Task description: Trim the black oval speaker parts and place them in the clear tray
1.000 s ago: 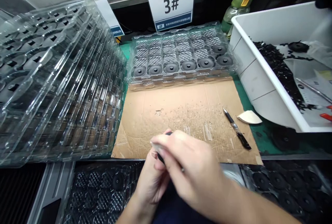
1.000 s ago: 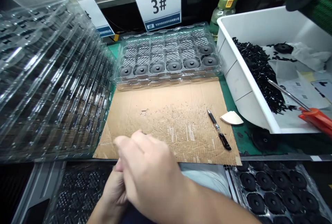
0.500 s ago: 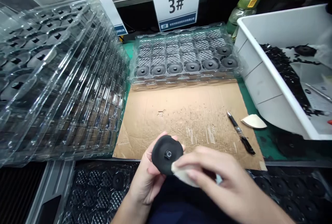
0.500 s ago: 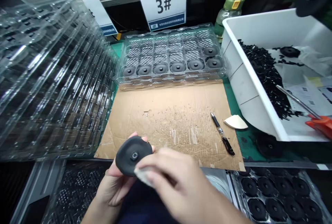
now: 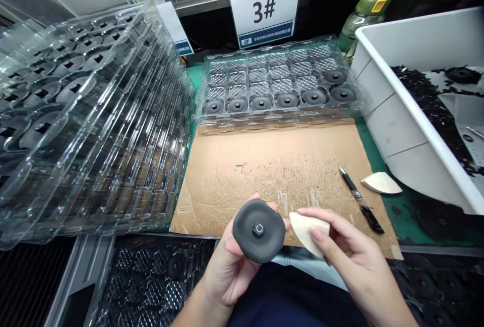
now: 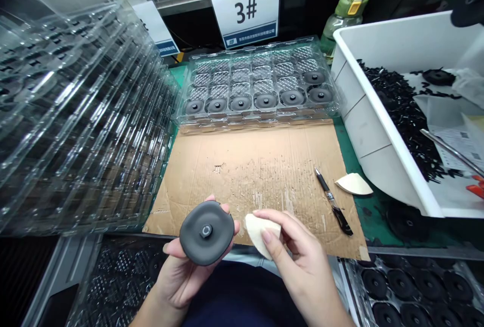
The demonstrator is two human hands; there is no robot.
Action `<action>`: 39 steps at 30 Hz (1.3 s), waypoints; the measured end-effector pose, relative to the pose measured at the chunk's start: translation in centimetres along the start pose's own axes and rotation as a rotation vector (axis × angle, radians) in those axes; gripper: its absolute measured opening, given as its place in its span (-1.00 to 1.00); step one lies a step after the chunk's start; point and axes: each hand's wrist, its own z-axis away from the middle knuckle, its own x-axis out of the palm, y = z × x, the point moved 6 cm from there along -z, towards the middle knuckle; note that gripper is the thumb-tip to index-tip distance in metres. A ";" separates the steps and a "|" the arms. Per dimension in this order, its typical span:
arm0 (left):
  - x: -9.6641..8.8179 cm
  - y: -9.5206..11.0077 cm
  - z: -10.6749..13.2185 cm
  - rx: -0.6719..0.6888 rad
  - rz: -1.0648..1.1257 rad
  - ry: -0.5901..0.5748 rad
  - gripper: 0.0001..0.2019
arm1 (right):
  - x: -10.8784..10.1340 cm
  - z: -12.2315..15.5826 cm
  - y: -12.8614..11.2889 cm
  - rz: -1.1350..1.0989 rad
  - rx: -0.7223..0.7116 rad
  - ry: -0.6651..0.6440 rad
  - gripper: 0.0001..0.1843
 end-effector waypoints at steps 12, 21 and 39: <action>-1.2 0.6 0.1 0.177 -0.182 0.193 -0.43 | 6.1 -0.9 -8.0 0.258 -0.530 -0.369 -0.75; -1.2 1.0 0.4 0.198 -0.213 0.151 -0.42 | 5.8 -0.9 -7.8 0.179 -0.493 -0.378 -0.77; -0.7 0.3 0.7 0.010 -0.173 0.081 -0.38 | 4.3 -1.7 -9.1 0.361 -0.866 -0.342 -0.69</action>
